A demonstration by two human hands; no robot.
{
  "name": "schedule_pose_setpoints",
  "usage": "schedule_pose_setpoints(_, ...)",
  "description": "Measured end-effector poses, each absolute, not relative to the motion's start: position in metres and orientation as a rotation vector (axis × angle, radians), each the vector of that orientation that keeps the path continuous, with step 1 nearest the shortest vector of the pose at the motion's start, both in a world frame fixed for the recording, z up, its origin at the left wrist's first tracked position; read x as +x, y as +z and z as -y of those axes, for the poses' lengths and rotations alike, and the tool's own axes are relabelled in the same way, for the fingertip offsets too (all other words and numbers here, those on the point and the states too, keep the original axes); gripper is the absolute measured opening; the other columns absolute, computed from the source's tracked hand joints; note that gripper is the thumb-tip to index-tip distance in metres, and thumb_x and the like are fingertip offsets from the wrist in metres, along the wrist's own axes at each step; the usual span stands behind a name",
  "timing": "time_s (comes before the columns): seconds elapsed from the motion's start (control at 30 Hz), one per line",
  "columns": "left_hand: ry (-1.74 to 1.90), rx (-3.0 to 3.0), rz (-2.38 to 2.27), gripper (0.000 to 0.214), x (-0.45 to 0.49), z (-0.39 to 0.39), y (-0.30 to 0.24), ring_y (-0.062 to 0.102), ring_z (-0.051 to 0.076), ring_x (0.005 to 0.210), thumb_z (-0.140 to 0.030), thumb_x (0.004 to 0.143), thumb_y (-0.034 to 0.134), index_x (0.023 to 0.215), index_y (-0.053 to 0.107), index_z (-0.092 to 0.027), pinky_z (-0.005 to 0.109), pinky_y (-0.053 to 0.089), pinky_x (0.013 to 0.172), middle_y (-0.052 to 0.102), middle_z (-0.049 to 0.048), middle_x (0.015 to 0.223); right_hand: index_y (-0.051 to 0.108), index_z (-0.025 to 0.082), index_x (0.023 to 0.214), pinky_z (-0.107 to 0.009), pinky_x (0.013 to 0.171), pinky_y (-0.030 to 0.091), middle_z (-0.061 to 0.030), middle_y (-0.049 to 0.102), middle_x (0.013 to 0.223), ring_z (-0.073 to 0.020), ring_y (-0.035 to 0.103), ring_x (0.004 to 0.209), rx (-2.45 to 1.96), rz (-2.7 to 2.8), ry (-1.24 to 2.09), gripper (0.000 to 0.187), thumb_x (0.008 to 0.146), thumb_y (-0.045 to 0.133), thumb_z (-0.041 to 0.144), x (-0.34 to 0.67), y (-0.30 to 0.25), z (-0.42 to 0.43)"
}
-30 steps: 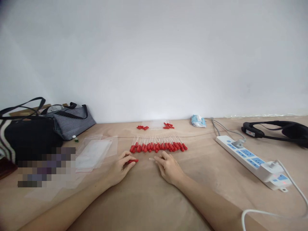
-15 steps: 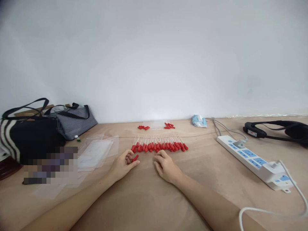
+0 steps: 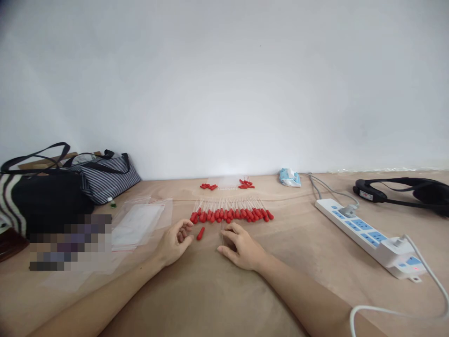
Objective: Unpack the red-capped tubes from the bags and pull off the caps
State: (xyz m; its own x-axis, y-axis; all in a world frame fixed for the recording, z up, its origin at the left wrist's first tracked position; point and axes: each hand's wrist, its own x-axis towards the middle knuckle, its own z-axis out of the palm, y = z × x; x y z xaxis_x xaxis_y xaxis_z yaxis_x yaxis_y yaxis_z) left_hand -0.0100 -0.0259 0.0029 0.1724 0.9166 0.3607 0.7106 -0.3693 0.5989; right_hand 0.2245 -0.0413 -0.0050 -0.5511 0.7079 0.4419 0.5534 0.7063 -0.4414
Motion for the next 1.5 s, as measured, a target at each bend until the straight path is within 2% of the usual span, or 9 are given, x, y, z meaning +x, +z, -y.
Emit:
schedule_pose_setpoints(0.1,1.141,2.215,-1.708,0.016,-0.013,0.017,0.003,0.053,0.016,0.069,-0.026,0.068,0.05,0.082,0.05,-0.019,0.03,0.046,0.065,0.056,0.0017,0.078,0.054,0.018,0.111,-0.034,0.084,0.042,-0.01,0.056,0.105,-0.0192,0.051,0.096,-0.966,2.34,0.285,0.035,0.081,0.048,0.036,0.228,-0.004,0.043)
schedule_pose_setpoints(0.23,1.191,2.231,-1.854,0.02,-0.014,-0.001,0.006,0.053,0.022,0.087,-0.033,0.069,0.053,0.083,0.053,-0.018,0.037,0.042,0.079,0.058,0.0053,0.086,0.045,0.023,0.124,-0.045,0.094,0.032,-0.0097,0.047,0.125,-0.027,0.037,0.117,-1.023,2.451,0.262,0.054,0.078,0.048,0.05,0.235,0.0,0.049)
schedule_pose_setpoints(0.4,1.153,2.238,-1.902,0.014,-0.01,-0.016,0.006,0.054,0.022,0.08,-0.033,0.067,0.056,0.065,0.054,-0.019,0.035,0.043,0.075,0.056,0.0037,0.073,0.033,0.024,0.131,-0.046,0.099,0.025,-0.0069,0.036,0.135,-0.0263,0.027,0.125,-1.12,2.522,0.349,0.062,0.079,0.04,0.056,0.237,0.005,0.053)
schedule_pose_setpoints(0.53,1.214,2.214,-1.908,0.015,-0.011,-0.02,0.004,0.055,0.021,0.077,-0.031,0.07,0.052,0.06,0.053,-0.019,0.034,0.043,0.074,0.056,0.0035,0.07,0.034,0.023,0.131,-0.044,0.099,0.026,-0.0067,0.036,0.134,-0.0248,0.028,0.125,-1.147,2.524,0.36,0.062,0.079,0.04,0.056,0.236,0.006,0.053)
schedule_pose_setpoints(0.83,1.295,2.394,-1.596,0.015,-0.017,0.024,0.013,0.053,0.019,0.082,-0.032,0.079,0.046,0.076,0.053,-0.019,0.033,0.042,0.076,0.058,0.0031,0.08,0.041,0.022,0.126,-0.042,0.093,0.035,-0.0083,0.043,0.129,-0.024,0.039,0.118,-1.065,2.389,0.221,0.051,0.08,0.047,0.043,0.236,-0.003,0.051)
schedule_pose_setpoints(1.1,1.054,2.666,-1.203,0.009,-0.004,0.042,0.012,0.052,0.018,0.083,-0.027,0.081,0.049,0.08,0.054,-0.019,0.033,0.041,0.077,0.06,0.0034,0.082,0.053,0.017,0.104,-0.038,0.078,0.045,-0.0097,0.06,0.1,-0.0222,0.055,0.092,-1.272,1.981,0.039,0.035,0.076,0.052,0.037,0.232,-0.012,0.045)
schedule_pose_setpoints(1.23,1.052,2.716,-1.177,0.01,0.0,0.04,0.014,0.053,0.018,0.083,-0.027,0.081,0.049,0.078,0.055,-0.02,0.033,0.041,0.076,0.061,0.0035,0.081,0.053,0.016,0.104,-0.042,0.082,0.041,-0.0111,0.058,0.103,-0.0245,0.051,0.097,-1.254,1.991,-0.054,0.037,0.074,0.056,0.037,0.229,-0.008,0.043)
schedule_pose_setpoints(1.37,1.079,2.742,-1.088,0.01,0.003,0.04,0.014,0.054,0.017,0.081,-0.026,0.081,0.05,0.078,0.056,-0.019,0.032,0.042,0.076,0.062,0.0038,0.081,0.058,0.025,0.104,-0.047,0.093,0.032,-0.0067,0.052,0.117,-0.0242,0.043,0.111,-0.968,2.227,-0.143,0.028,0.079,0.054,0.036,0.227,-0.006,0.041)
schedule_pose_setpoints(1.5,1.019,2.764,-1.021,0.01,0.004,0.042,0.014,0.055,0.017,0.081,-0.026,0.08,0.051,0.079,0.058,-0.019,0.034,0.042,0.079,0.063,0.0042,0.081,0.063,0.025,0.094,-0.042,0.09,0.037,-0.005,0.057,0.11,-0.0203,0.047,0.107,-0.856,2.264,-0.12,0.018,0.083,0.049,0.026,0.226,-0.008,0.04)
